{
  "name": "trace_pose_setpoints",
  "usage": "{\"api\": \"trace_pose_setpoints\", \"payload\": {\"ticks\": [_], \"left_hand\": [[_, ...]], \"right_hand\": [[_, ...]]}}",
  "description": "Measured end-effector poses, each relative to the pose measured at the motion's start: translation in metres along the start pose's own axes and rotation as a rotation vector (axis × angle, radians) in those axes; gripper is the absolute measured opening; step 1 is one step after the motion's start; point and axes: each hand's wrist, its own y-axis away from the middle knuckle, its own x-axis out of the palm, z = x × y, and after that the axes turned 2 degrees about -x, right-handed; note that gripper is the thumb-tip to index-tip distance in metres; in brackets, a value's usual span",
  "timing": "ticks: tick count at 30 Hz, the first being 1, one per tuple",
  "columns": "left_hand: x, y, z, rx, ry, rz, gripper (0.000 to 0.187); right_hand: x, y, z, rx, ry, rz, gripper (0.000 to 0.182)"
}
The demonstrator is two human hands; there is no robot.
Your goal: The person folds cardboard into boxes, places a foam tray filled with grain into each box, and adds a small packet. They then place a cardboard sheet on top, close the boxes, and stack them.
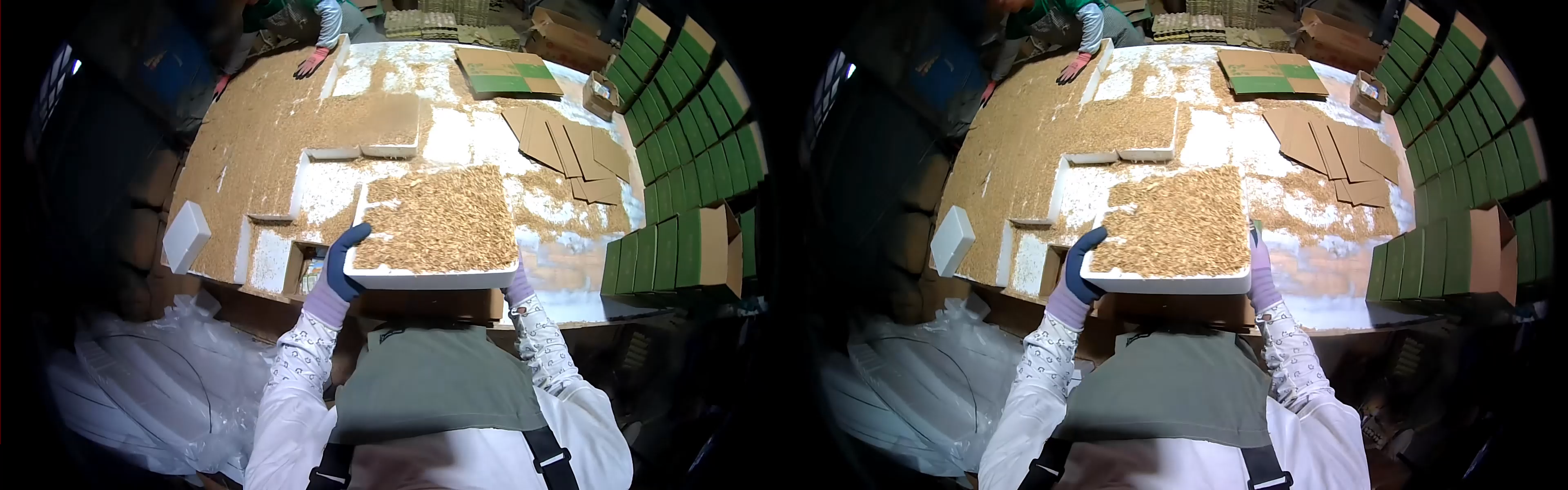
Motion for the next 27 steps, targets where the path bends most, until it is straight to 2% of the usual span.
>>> {"api": "trace_pose_setpoints", "payload": {"ticks": [2, 3, 5, 6, 7, 8, 9, 10, 11, 12, 15, 17, 19, 20, 21, 22, 23, 24, 25, 27], "left_hand": [[0.043, 0.001, -0.018, -0.169, 0.183, 0.076, 0.041], [0.039, -0.008, -0.015, -0.278, 0.221, 0.018, 0.042], [0.046, -0.004, -0.011, -0.166, 0.023, 0.003, 0.047], [0.051, -0.008, -0.012, -0.2, 0.125, -0.025, 0.048], [0.054, -0.007, -0.012, -0.135, 0.051, -0.056, 0.049], [0.056, -0.009, -0.014, -0.084, -0.018, 0.007, 0.059], [0.056, -0.012, -0.016, -0.032, -0.084, 0.07, 0.072], [0.037, -0.017, -0.012, -0.17, 0.054, -0.014, 0.066], [0.017, -0.017, -0.005, 0.089, -0.586, 0.226, 0.059], [-0.002, -0.016, 0.003, 0.489, -1.155, 0.297, 0.053], [-0.031, -0.021, 0.004, 0.444, -1.438, 0.406, 0.066], [0.022, -0.026, -0.002, -0.226, -0.717, -0.093, 0.066], [0.034, -0.026, -0.006, -0.208, -1.107, -0.054, 0.072], [0.036, -0.027, -0.008, -0.195, -1.3, -0.032, 0.075], [0.024, -0.031, -0.004, -0.227, -1.401, -0.063, 0.075], [0.001, -0.035, 0.007, -0.26, -1.502, -0.095, 0.075], [0.015, -0.037, 0.008, -0.29, -1.603, -0.128, 0.076], [0.031, -0.034, 0.009, -0.412, -1.62, -0.22, 0.065], [0.032, -0.04, 0.014, -0.428, -1.775, -0.231, 0.061], [0.026, -0.049, 0.03, -0.449, -2.085, -0.247, 0.053]], "right_hand": [[-0.005, -0.002, -0.007, -0.025, -0.082, 0.015, 0.05], [-0.01, -0.006, -0.012, -0.047, -0.1, 0.014, 0.049], [-0.011, -0.01, -0.016, -0.094, -0.09, 0.007, 0.046], [-0.011, -0.012, -0.017, -0.116, -0.059, 0.003, 0.045], [-0.001, 0.001, 0.006, -0.112, -0.011, -0.013, 0.044], [0.01, 0.015, 0.031, -0.106, 0.037, -0.029, 0.043], [0.006, 0.01, 0.023, -0.149, 0.121, -0.017, 0.043], [0.001, 0.0, 0.01, -0.189, 0.209, -0.005, 0.042], [-0.002, -0.007, 0.003, -0.23, 0.298, 0.008, 0.042], [0.005, 0.002, 0.014, -0.293, 0.409, -0.035, 0.041], [-0.004, -0.007, -0.006, -0.332, 0.406, -0.042, 0.041], [-0.006, -0.009, -0.01, -0.333, 0.363, -0.017, 0.041], [0.002, 0.002, 0.016, -0.166, 0.309, 0.003, 0.042], [0.006, 0.007, 0.025, -0.284, 0.384, 0.002, 0.041], [0.01, 0.01, 0.027, -0.31, 0.397, -0.04, 0.041], [0.01, 0.014, 0.035, -0.282, 0.383, -0.012, 0.041], [0.009, 0.014, 0.04, -0.257, 0.369, 0.016, 0.041], [0.012, 0.017, 0.036, -0.288, 0.347, -0.014, 0.043], [0.011, 0.011, 0.018, -0.345, 0.378, -0.038, 0.043], [0.015, 0.012, 0.021, -0.324, 0.438, -0.053, 0.045]]}}
